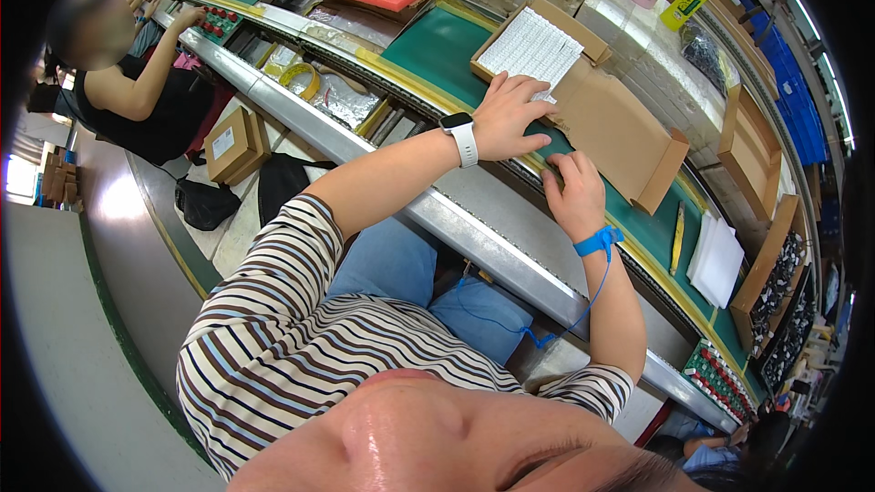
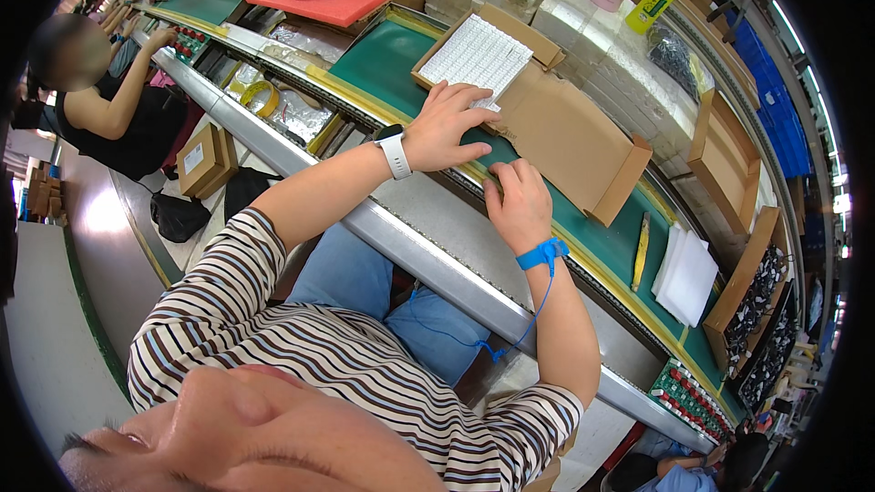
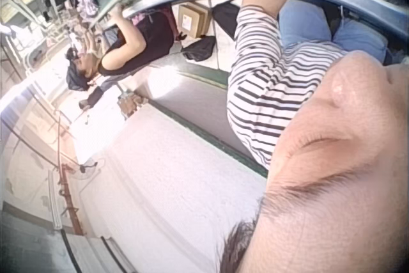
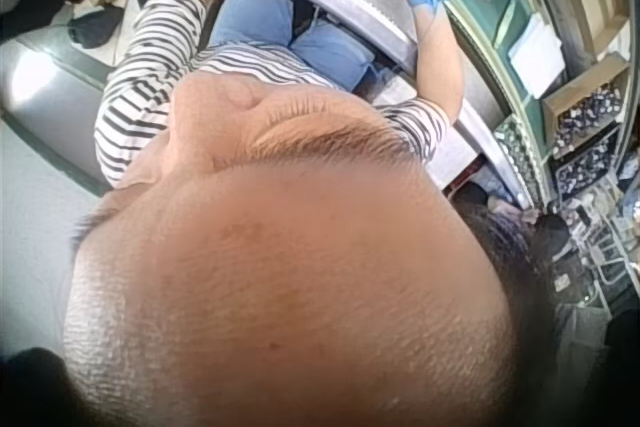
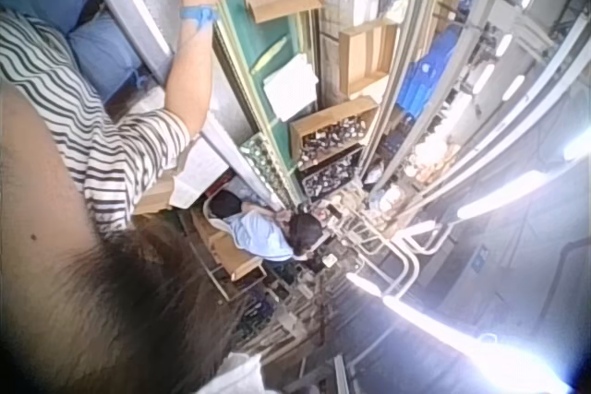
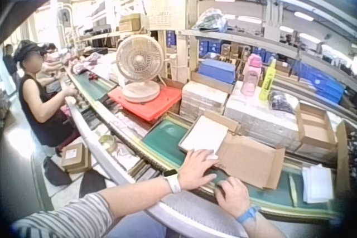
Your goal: The worker is assembling electronic components onto a printed circuit board on an industrial assembly line.
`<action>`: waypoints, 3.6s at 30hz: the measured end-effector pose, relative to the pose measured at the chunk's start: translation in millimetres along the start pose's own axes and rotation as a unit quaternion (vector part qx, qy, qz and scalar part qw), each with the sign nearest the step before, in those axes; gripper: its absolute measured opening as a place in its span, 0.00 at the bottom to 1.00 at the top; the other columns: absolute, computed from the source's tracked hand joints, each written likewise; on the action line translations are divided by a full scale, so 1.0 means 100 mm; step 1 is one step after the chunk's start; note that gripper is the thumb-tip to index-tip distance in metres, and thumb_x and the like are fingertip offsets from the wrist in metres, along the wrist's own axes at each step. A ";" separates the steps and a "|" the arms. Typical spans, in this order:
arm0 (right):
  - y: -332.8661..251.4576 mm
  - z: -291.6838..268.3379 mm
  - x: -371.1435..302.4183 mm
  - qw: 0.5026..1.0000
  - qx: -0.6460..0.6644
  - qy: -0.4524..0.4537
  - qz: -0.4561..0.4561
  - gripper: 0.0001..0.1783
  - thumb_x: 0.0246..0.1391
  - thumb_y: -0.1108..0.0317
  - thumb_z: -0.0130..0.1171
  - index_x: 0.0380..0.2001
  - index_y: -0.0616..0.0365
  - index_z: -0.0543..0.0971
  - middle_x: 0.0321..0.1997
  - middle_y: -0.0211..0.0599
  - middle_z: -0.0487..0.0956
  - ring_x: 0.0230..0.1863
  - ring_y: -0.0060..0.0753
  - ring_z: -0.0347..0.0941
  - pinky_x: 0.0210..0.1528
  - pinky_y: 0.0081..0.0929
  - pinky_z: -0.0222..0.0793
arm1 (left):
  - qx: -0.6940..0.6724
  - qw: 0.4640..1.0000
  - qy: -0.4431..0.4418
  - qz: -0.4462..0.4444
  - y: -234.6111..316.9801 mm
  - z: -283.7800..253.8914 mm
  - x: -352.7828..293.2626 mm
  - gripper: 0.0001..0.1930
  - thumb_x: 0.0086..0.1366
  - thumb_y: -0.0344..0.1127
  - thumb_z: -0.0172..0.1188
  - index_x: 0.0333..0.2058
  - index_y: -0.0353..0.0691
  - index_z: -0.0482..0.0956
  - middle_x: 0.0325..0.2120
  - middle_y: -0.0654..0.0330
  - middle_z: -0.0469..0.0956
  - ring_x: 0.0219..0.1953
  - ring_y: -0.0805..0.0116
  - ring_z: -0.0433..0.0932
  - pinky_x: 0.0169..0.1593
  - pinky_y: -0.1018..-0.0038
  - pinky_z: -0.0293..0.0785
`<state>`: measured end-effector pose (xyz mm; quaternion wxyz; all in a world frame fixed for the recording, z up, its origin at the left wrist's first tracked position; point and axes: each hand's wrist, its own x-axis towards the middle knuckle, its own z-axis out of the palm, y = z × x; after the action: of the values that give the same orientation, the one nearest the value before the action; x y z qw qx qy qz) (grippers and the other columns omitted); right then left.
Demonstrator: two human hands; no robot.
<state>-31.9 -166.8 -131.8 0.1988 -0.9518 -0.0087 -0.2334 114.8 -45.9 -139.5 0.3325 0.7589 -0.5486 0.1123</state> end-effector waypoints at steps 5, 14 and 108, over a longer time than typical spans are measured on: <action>0.00 0.00 0.00 1.000 -0.001 0.003 -0.002 0.07 0.41 0.71 0.58 0.27 0.57 0.73 0.27 0.38 0.68 0.31 0.41 0.67 0.33 0.34 0.65 | -0.003 1.000 0.000 0.001 0.01 0.00 0.00 0.20 0.47 0.45 0.62 0.40 0.46 0.74 0.49 0.52 0.64 0.55 0.55 0.58 0.58 0.49 0.46; 0.00 -0.02 0.00 1.000 -0.001 0.007 -0.004 0.07 0.41 0.71 0.58 0.27 0.57 0.74 0.27 0.38 0.69 0.31 0.41 0.68 0.33 0.34 0.65 | -0.007 1.000 -0.006 -0.011 0.02 -0.02 0.00 0.21 0.48 0.43 0.62 0.43 0.48 0.73 0.51 0.54 0.63 0.56 0.54 0.57 0.58 0.48 0.46; -0.22 -0.13 0.16 0.910 0.383 0.007 0.160 0.15 0.46 0.69 0.58 0.38 0.61 0.73 0.31 0.36 0.75 0.33 0.23 0.72 0.34 0.21 0.69 | -0.439 0.791 -0.306 -0.297 0.22 -0.61 -0.01 0.11 0.64 0.36 0.48 0.40 0.37 0.72 0.33 0.64 0.76 0.35 0.75 0.77 0.29 0.86 0.69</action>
<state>-26.3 -153.0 -105.9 0.5824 -0.7897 0.0568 -0.1842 105.8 -10.7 -85.4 0.4615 0.6515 -0.3599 -0.4827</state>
